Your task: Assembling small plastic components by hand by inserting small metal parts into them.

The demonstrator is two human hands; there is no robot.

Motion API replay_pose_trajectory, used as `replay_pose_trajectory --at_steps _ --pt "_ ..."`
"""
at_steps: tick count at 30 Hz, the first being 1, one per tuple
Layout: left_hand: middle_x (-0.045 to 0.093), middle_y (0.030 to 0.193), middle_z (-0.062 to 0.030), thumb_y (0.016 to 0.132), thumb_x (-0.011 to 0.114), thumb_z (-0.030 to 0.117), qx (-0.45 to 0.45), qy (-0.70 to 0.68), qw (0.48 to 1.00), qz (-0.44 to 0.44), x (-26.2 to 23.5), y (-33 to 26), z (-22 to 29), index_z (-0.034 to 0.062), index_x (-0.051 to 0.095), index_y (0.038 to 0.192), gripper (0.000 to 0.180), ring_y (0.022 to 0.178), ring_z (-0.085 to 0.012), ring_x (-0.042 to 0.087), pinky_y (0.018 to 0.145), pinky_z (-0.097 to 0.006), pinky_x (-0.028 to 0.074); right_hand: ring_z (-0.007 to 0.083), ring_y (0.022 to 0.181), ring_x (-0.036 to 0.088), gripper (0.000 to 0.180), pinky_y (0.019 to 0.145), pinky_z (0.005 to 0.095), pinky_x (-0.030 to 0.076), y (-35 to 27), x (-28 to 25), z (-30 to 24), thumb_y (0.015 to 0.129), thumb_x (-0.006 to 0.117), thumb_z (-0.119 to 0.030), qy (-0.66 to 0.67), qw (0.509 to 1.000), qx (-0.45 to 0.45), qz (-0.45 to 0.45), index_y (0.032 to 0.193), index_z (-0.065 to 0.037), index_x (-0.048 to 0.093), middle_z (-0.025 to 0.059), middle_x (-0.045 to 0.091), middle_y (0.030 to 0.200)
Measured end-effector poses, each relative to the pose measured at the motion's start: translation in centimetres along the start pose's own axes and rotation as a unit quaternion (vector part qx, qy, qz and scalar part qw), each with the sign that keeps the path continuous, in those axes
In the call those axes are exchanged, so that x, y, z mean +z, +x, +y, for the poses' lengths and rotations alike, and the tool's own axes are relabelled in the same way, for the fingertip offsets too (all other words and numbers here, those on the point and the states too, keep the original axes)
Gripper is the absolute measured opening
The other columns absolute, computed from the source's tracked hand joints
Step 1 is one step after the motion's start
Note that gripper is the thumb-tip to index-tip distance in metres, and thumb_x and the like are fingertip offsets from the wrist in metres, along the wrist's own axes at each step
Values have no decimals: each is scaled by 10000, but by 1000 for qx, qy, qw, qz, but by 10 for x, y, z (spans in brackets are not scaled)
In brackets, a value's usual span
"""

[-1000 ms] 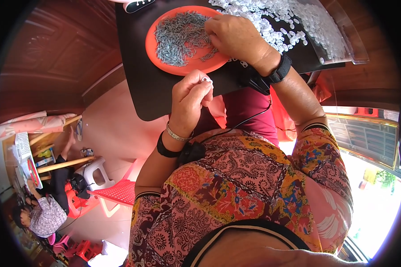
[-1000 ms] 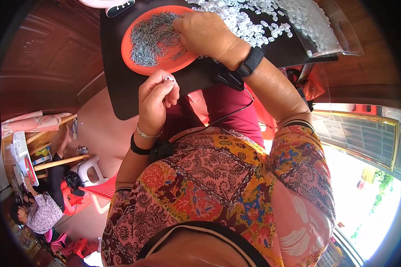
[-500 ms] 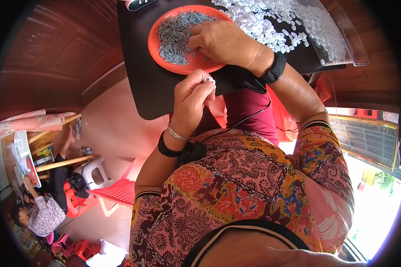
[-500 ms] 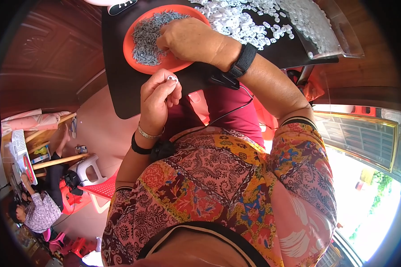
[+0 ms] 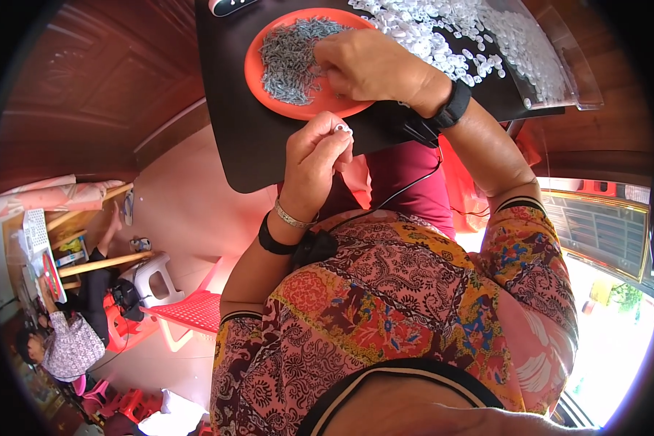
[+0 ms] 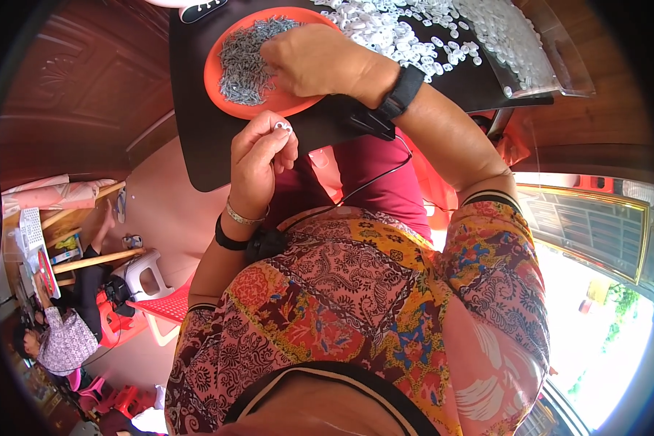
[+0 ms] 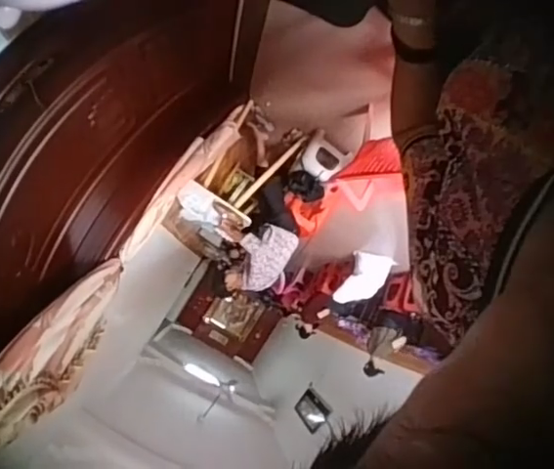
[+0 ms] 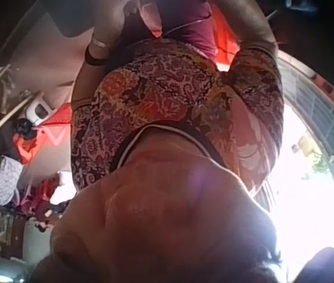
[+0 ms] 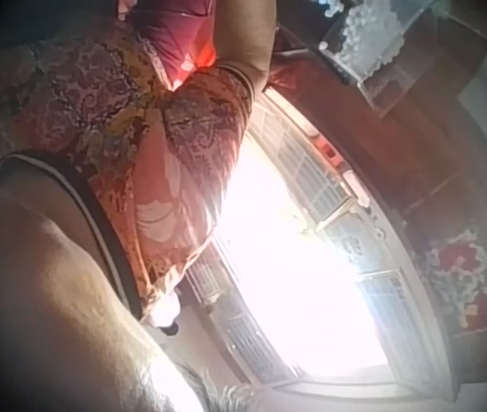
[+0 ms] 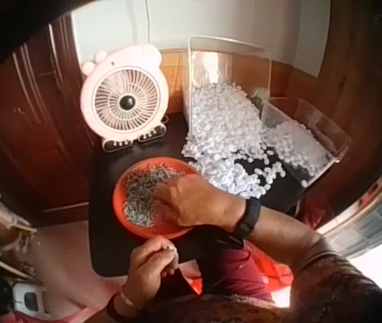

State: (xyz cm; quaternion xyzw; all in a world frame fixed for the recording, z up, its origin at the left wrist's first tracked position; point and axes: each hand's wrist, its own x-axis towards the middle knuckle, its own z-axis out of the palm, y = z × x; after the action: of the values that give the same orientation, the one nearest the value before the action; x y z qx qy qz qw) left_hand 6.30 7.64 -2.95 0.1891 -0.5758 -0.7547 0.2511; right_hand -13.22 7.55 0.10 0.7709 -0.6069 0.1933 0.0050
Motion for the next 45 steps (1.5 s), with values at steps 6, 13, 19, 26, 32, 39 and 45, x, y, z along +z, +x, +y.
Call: replay_pose_trajectory --at_steps 6,13,19,26,32,39,45 --pt "507 613 -15 883 487 111 -3 14 1000 0 2 1 1 18 505 763 152 543 -59 436 502 -212 352 349 712 605 120 656 432 478 -6 -7 3 724 564 -73 121 991 55 19 828 -14 575 171 613 735" --pt "532 618 -23 898 458 156 1 38 999 7 5 1 1 43 507 759 186 515 -61 440 468 -195 309 324 717 624 229 674 387 503 -14 0 12 753 582 -67 168 977 -10 130 972 -40 645 166 638 791" --pt "500 638 -25 916 480 141 -24 -15 999 16 7 1 6 20 497 806 165 540 -64 425 498 -198 356 115 793 616 159 718 246 488 -42 -21 -9 875 586 -66 374 912 168 23 1008 6 633 48 661 870" --pt "474 626 -4 922 488 145 0 10 1000 -3 16 7 5 21 495 801 174 527 -51 387 493 -201 319 55 702 557 142 645 199 458 -75 -19 -37 907 606 -155 554 800 209 97 941 -26 658 -15 634 784" --pt "455 609 5 907 491 121 15 49 999 2 24 8 6 23 490 768 169 511 -48 369 487 -205 312 54 733 546 154 675 216 458 -84 -12 -40 894 628 -169 565 799 182 102 904 -18 656 -23 622 767" --pt "444 591 6 899 489 114 10 57 998 -1 26 8 4 33 467 737 182 506 -50 365 479 -209 299 55 759 558 165 712 222 470 -89 -6 -37 898 622 -165 576 796 157 95 912 -3 651 -16 635 786" --pt "443 588 5 896 479 123 8 58 998 1 24 9 4 32 458 727 193 506 -51 360 482 -209 296 61 751 572 165 705 230 480 -91 -4 -33 895 626 -168 533 824 168 92 916 -7 650 -1 645 779"
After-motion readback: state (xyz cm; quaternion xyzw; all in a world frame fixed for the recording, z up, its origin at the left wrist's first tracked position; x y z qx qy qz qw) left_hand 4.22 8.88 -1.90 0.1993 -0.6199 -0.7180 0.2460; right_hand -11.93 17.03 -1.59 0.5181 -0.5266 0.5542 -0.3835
